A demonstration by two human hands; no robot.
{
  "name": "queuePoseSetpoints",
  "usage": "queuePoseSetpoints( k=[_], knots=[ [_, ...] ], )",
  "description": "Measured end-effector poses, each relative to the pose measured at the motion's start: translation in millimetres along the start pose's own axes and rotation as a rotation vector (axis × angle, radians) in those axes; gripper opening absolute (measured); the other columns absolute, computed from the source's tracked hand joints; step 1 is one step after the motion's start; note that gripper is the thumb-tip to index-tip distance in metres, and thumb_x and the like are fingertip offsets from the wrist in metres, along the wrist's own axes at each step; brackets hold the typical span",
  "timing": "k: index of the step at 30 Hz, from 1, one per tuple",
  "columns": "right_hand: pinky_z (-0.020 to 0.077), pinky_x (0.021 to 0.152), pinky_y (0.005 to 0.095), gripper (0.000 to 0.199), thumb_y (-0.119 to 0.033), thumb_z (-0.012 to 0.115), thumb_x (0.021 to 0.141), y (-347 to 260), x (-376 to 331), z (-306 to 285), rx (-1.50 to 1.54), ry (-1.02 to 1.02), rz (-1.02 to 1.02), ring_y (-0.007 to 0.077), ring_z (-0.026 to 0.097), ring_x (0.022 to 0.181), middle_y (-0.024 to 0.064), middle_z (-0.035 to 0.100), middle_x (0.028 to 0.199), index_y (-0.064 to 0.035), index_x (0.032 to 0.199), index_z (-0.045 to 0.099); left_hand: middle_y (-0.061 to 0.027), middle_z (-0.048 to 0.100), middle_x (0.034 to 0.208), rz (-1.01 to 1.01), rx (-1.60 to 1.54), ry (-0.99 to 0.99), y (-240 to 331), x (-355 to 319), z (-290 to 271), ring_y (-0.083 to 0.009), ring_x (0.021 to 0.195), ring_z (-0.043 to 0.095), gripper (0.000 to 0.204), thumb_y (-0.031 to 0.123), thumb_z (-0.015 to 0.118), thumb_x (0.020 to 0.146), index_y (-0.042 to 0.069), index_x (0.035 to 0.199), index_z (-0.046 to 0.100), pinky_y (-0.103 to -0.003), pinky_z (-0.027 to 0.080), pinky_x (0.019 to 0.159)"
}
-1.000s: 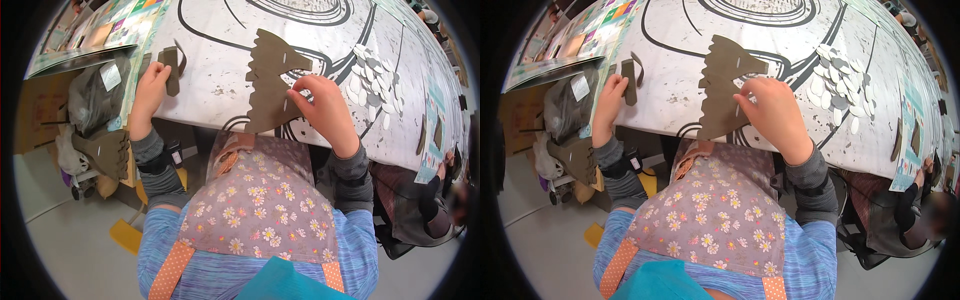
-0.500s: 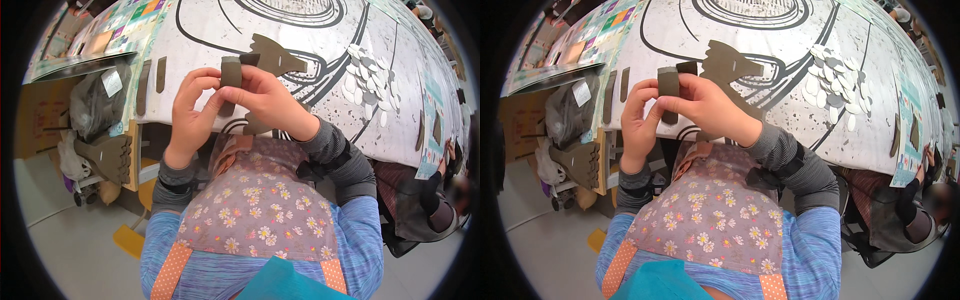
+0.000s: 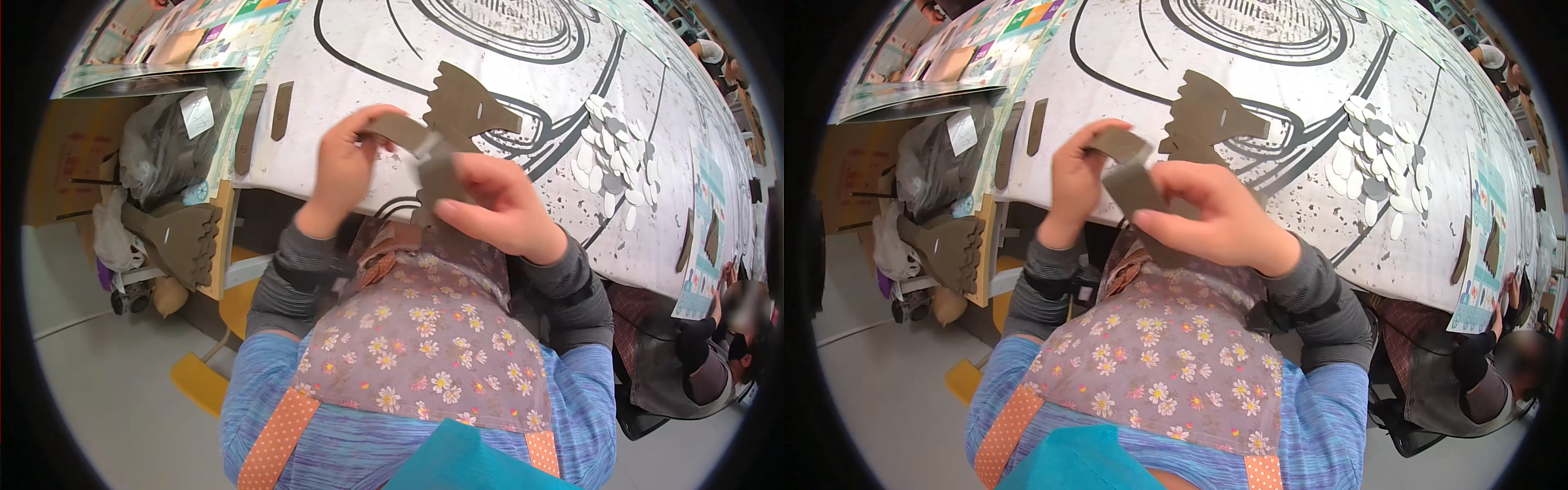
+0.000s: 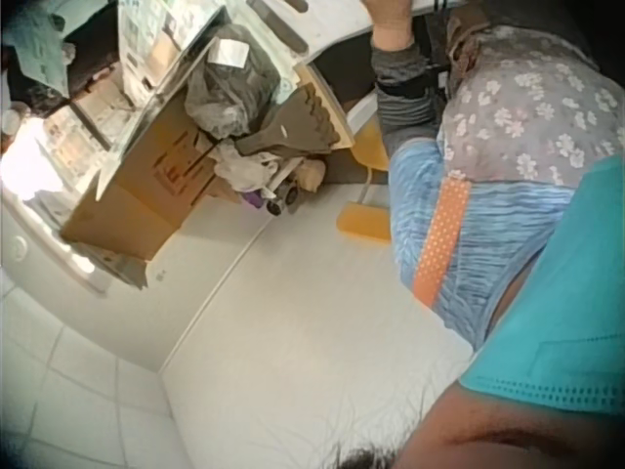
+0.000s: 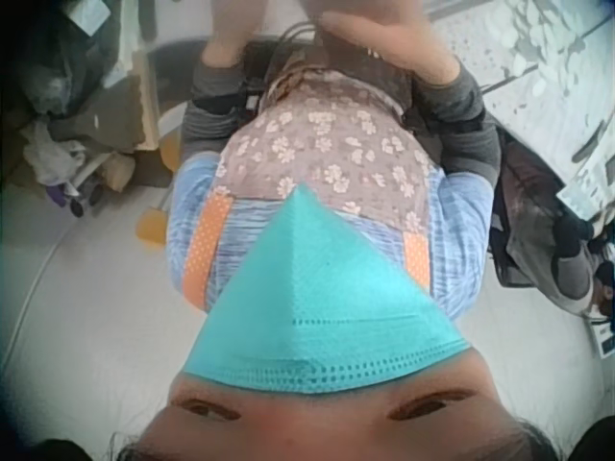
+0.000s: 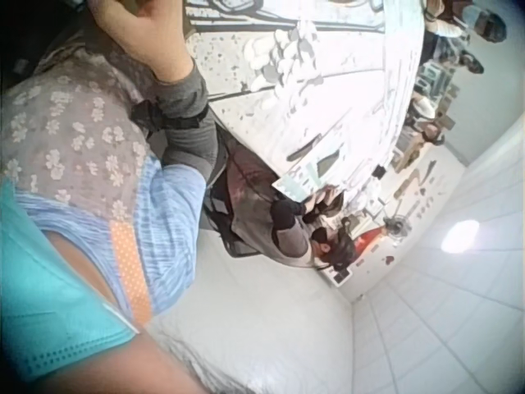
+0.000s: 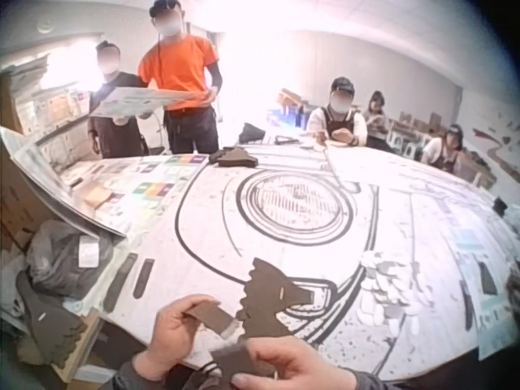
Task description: Applying small white cutouts onto larger dark brown shoe fabric upper pieces.
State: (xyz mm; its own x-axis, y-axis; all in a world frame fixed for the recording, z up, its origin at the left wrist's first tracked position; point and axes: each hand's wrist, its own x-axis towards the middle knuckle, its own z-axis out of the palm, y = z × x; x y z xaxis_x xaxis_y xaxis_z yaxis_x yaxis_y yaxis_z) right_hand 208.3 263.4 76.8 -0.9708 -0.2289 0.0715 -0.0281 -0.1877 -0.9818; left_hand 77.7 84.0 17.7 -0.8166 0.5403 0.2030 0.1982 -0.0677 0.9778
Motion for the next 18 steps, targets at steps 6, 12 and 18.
queuePoseSetpoints(
  k=[6,12,18],
  knots=[
    [0.0527,0.075,0.0309,0.019,-0.003,0.057,0.089,-6,-51,-36,0.062,0.275,-0.087,0.0173,0.065,0.082,0.0128,0.066,0.093,0.0019,0.107,0.053,-0.0006,0.063,0.087,-0.149,0.227,0.285,-2,16,-108,-0.0079,0.077,0.054,0.029,0.03,0.053,0.1,0.006,0.095,0.068,-0.023,0.047,0.07],
    [0.042,0.06,0.0207,0.016,0.003,0.048,0.091,1,-79,-76,-0.049,0.577,-0.011,0.0082,0.05,0.064,0.01,0.06,0.091,-0.0074,0.102,0.042,0.0016,0.062,0.085,-0.382,0.422,0.172,-3,15,-141,-0.007,0.069,0.054,0.03,0.031,0.058,0.097,0.004,0.11,0.061,-0.023,0.045,0.066],
    [0.0342,0.06,0.0187,0.01,-0.003,0.045,0.096,7,-96,-91,-0.116,0.683,0.003,0.0043,0.039,0.064,0.0052,0.057,0.091,-0.008,0.104,0.043,-0.0107,0.069,0.083,-0.447,0.987,0.364,-22,15,-132,-0.0257,0.071,0.066,0.049,0.04,0.062,0.091,0.001,0.122,0.055,-0.036,0.05,0.069]
  ],
)
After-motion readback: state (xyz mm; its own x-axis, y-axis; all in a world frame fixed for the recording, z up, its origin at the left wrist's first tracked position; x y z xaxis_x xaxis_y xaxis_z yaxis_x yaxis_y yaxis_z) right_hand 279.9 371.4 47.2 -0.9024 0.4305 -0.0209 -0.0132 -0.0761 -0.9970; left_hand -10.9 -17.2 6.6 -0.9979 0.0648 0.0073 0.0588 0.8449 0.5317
